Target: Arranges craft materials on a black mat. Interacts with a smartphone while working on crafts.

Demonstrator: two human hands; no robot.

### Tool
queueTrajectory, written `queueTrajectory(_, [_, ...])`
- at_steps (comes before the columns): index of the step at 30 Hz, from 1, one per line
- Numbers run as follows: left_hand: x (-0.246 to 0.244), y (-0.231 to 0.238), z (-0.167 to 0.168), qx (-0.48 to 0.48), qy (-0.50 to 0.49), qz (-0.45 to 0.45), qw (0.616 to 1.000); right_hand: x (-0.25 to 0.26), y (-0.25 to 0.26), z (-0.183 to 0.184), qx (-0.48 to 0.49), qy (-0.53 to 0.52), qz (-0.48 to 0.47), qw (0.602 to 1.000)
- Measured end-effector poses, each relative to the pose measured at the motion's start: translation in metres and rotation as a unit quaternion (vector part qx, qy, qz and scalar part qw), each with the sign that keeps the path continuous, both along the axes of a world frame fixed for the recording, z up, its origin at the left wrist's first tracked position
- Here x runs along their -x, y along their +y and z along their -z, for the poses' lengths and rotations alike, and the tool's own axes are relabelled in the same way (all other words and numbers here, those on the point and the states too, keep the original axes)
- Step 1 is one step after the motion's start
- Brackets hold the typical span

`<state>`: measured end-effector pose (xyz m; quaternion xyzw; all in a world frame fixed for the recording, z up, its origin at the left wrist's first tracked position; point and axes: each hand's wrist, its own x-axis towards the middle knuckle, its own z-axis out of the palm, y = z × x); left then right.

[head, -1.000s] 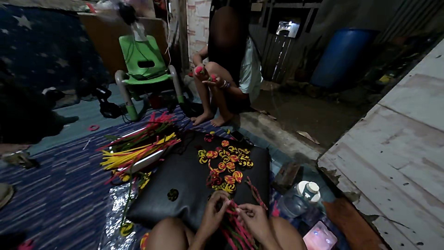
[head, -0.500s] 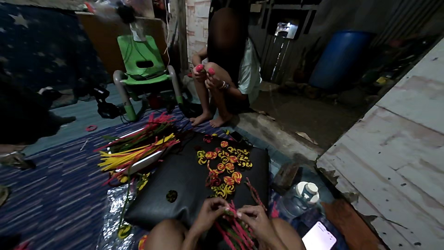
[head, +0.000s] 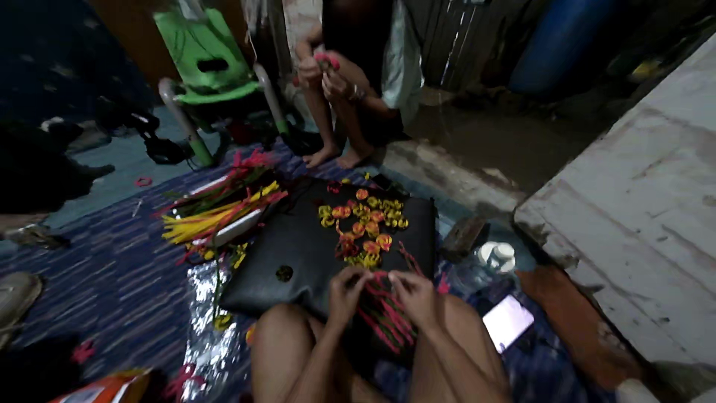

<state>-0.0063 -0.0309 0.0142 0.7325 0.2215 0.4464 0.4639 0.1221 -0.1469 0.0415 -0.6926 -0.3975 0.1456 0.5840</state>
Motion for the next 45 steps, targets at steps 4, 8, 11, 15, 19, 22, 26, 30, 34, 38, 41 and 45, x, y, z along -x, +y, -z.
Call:
queueTrajectory(4, [0.002, -0.001, -0.007, 0.107, -0.028, 0.047, 0.993, 0.001, 0.001, -0.008, -0.027, 0.183, -0.056, 0.981])
queueTrajectory(8, [0.006, 0.006, -0.012, 0.203, -0.021, 0.094, 0.974, -0.014, 0.001, -0.002, -0.043, 0.137, -0.140, 0.980])
queueTrajectory(11, [0.016, 0.019, -0.008, 0.185, 0.026, 0.129, 0.974, -0.029, -0.002, 0.005, 0.014, -0.013, -0.210, 0.978])
queueTrajectory(15, [0.028, 0.026, 0.000, -0.045, 0.164, 0.093, 0.981, -0.018, -0.003, -0.018, 0.261, -0.090, -0.204, 0.939])
queueTrajectory(19, [0.019, 0.029, 0.000, -0.090, 0.060, 0.083, 0.991, 0.000, 0.004, -0.014, 0.087, -0.077, -0.022, 0.993])
queueTrajectory(22, [0.020, 0.031, 0.003, 0.038, 0.032, 0.120, 0.992, 0.003, 0.009, -0.002, -0.036, 0.040, -0.051, 0.997])
queueTrajectory(26, [0.029, 0.035, 0.000, 0.122, 0.044, 0.127, 0.983, -0.007, 0.004, -0.008, -0.026, 0.093, -0.187, 0.978])
queueTrajectory(30, [0.032, 0.041, 0.000, 0.097, 0.045, 0.160, 0.981, -0.019, 0.002, -0.007, 0.027, 0.012, -0.263, 0.964])
queueTrajectory(34, [0.033, 0.044, 0.001, 0.082, 0.077, 0.183, 0.977, -0.025, 0.000, -0.004, 0.027, -0.056, -0.264, 0.962])
queueTrajectory(38, [0.026, 0.037, 0.000, 0.144, 0.089, 0.163, 0.972, -0.022, 0.001, -0.003, -0.048, -0.066, -0.227, 0.970])
queueTrajectory(41, [0.019, 0.027, 0.001, 0.214, 0.089, 0.136, 0.963, -0.019, 0.003, -0.002, -0.084, -0.094, -0.210, 0.970])
queueTrajectory(45, [0.018, 0.030, 0.001, 0.241, 0.075, 0.120, 0.960, -0.019, 0.002, -0.007, 0.029, -0.131, -0.244, 0.960])
